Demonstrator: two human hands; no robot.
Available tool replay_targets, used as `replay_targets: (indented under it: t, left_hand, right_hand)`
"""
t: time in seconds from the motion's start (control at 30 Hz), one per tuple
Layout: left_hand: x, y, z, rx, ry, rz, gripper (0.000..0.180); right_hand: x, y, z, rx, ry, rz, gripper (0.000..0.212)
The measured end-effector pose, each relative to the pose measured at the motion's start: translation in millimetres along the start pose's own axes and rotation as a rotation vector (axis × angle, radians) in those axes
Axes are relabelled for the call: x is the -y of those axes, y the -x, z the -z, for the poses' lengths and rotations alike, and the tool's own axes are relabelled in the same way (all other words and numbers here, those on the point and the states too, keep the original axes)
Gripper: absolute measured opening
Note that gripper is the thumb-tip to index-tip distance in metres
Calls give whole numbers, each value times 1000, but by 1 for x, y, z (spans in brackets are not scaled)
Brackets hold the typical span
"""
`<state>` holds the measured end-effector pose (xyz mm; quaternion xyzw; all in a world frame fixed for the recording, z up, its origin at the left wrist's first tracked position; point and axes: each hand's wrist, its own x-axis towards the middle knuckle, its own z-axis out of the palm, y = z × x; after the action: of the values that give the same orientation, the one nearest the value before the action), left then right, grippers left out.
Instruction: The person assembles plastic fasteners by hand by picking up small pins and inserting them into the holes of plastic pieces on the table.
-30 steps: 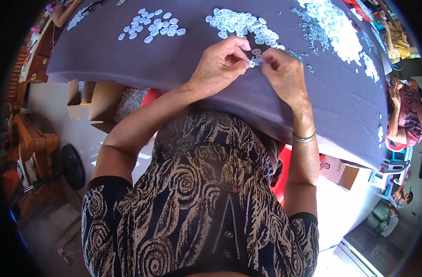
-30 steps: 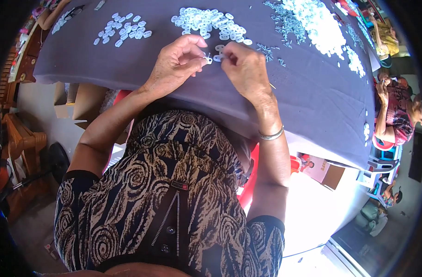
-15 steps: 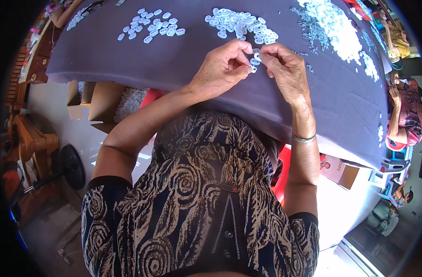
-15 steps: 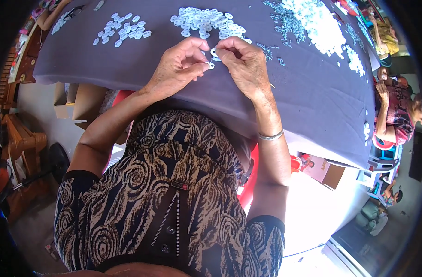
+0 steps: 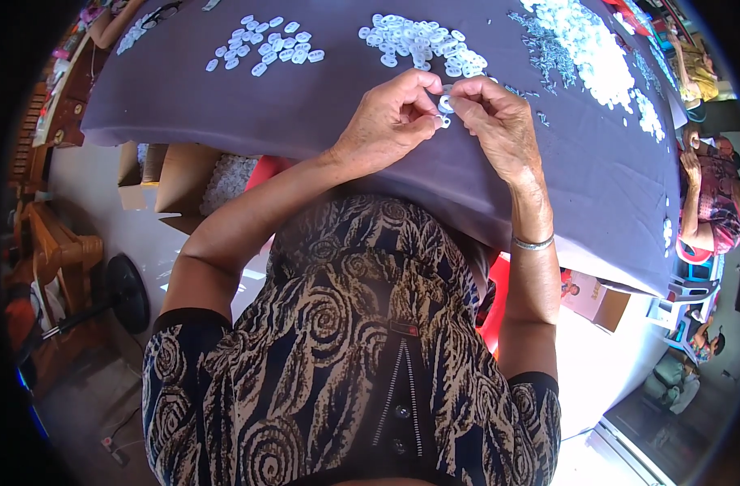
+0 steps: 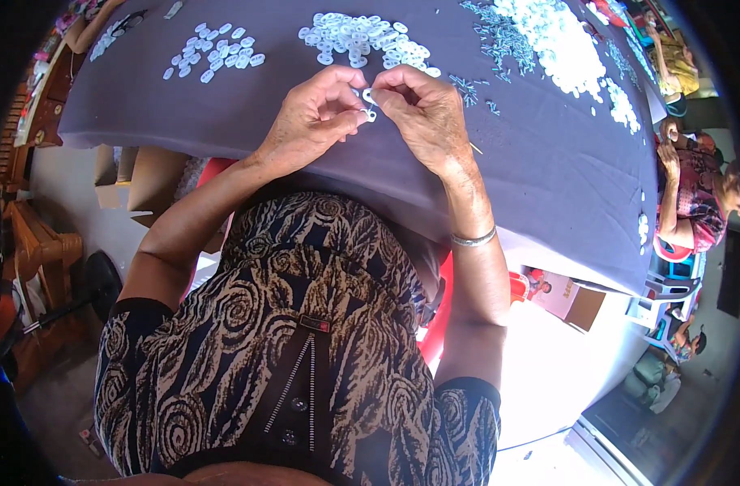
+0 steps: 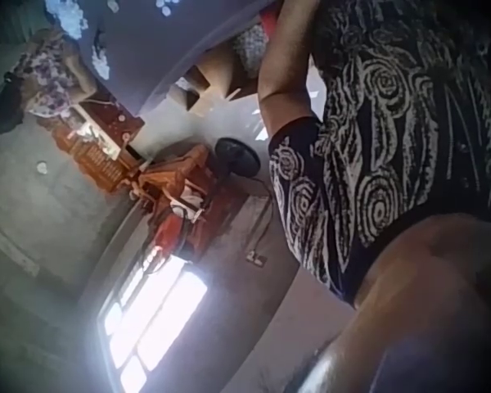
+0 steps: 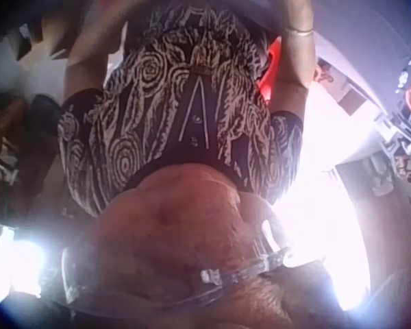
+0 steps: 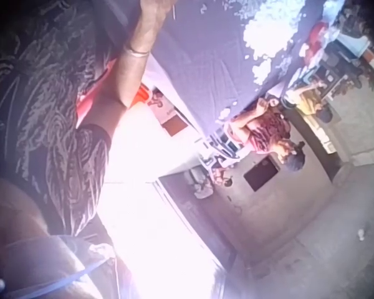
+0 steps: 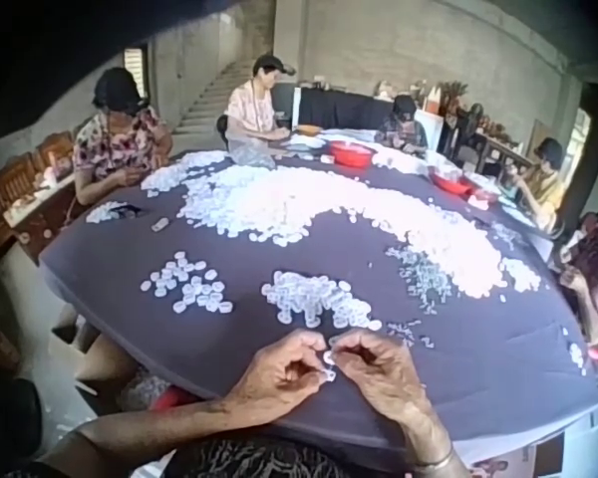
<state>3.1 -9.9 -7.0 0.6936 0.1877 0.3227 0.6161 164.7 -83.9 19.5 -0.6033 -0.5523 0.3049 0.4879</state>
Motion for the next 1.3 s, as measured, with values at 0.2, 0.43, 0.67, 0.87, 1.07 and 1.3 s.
replay_targets:
  t: [0.2,0.43,0.67,0.87,1.07,1.3]
  left_hand:
    - [2,0,0,-3,11,-9,28]
    - [1,-1,1,-9,-4,-29,28]
    - [8,-2,3,29,5,-60,35]
    - [7,-1,3,24,-12,-54,34]
    - [7,-1,3,32,-5,-60,33]
    - [3,0,0,-11,26,-39,29]
  right_hand:
    - [2,0,0,-1,6,11,7]
    - [1,0,-2,-12,-5,61,7]
    - [3,1,-1,-40,-22,37,6]
    - [3,0,-2,-34,1,36,6]
    - [3,1,-2,-42,6,42,6]
    - [4,1,-2,-34,1,31,6]
